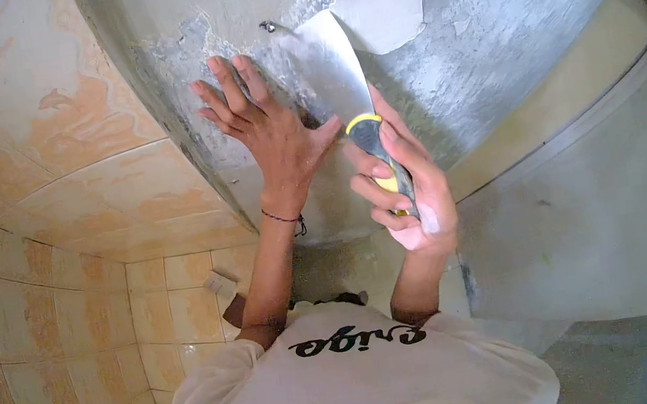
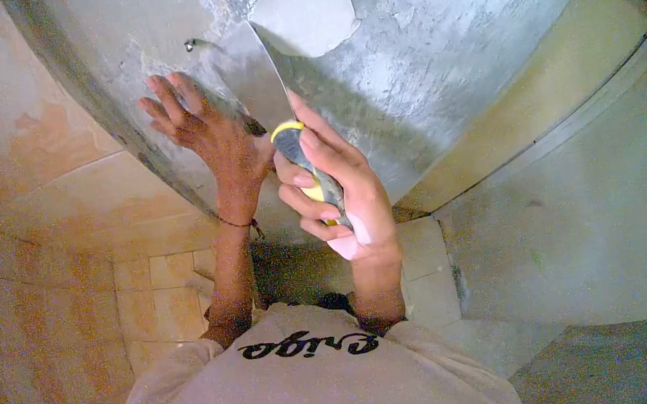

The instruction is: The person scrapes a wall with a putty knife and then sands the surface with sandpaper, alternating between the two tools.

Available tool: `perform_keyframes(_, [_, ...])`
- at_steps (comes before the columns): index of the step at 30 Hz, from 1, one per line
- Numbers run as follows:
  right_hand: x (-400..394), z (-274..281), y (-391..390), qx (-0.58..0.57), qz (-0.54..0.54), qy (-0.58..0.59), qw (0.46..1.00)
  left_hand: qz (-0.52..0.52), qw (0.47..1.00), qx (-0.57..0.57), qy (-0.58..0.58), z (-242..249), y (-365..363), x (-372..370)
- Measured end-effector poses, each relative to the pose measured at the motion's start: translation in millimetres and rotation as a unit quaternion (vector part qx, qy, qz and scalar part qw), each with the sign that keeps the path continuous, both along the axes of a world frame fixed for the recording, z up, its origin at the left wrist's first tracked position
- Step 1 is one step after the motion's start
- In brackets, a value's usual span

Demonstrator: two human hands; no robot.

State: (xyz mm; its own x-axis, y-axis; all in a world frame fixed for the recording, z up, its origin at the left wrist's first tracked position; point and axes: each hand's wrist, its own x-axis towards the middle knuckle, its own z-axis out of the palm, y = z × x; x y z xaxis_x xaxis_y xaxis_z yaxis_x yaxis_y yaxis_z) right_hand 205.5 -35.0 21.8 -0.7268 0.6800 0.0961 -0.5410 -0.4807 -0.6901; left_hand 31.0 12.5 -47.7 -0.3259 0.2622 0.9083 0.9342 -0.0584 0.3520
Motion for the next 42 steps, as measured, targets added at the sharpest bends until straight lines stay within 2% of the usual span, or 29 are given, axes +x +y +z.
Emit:
perform_keyframes(5, [0.1, 0.4, 1.4, 0.011, 0.02, 0.019, 1.0, -0.011, 1.0, 0.006, 0.002, -1.3, -1.5, 0.4])
perform_keyframes(13, [8.9, 12.0, 1.3, 0.015, -0.001, -0.044, 0.999, -0.007, 1.0, -0.012, 0.0, -1.5, -4.6, 2.3])
perform_keyframes(17, [5.2, 9.1, 6.2, -0.011, 0.013, -0.025, 1.0, 0.003, 1.0, -0.004, 0.001, -1.4, -1.0, 1.7])
perform_keyframes(26, [5.9, 11.9, 6.5, 0.016, 0.023, -0.017, 0.999, 0.027, 1.0, -0.001, 0.005, -0.9, -0.1, 2.5])
perform_keyframes(28, [9.9, 7.5, 2.3, 0.017, -0.006, -0.032, 0.999, 0.022, 1.0, 0.0, 0.004, -1.1, -3.6, 5.2])
perform_keyframes(34, [-2.8, 12.3, 7.5, 0.034, 0.034, -0.011, 0.999, 0.029, 1.0, -0.006, -0.003, -2.4, -0.8, 3.7])
perform_keyframes(39, [8.9, 4.3, 6.1, 0.047, -0.022, -0.039, 0.998, 0.012, 1.0, -0.002, -0.006, 7.3, -7.8, 7.4])
perform_keyframes(42, [-4.9, 12.2, 5.5, 0.039, 0.009, -0.03, 0.999, 0.036, 0.999, -0.01, -0.005, 2.9, -2.7, 5.2])
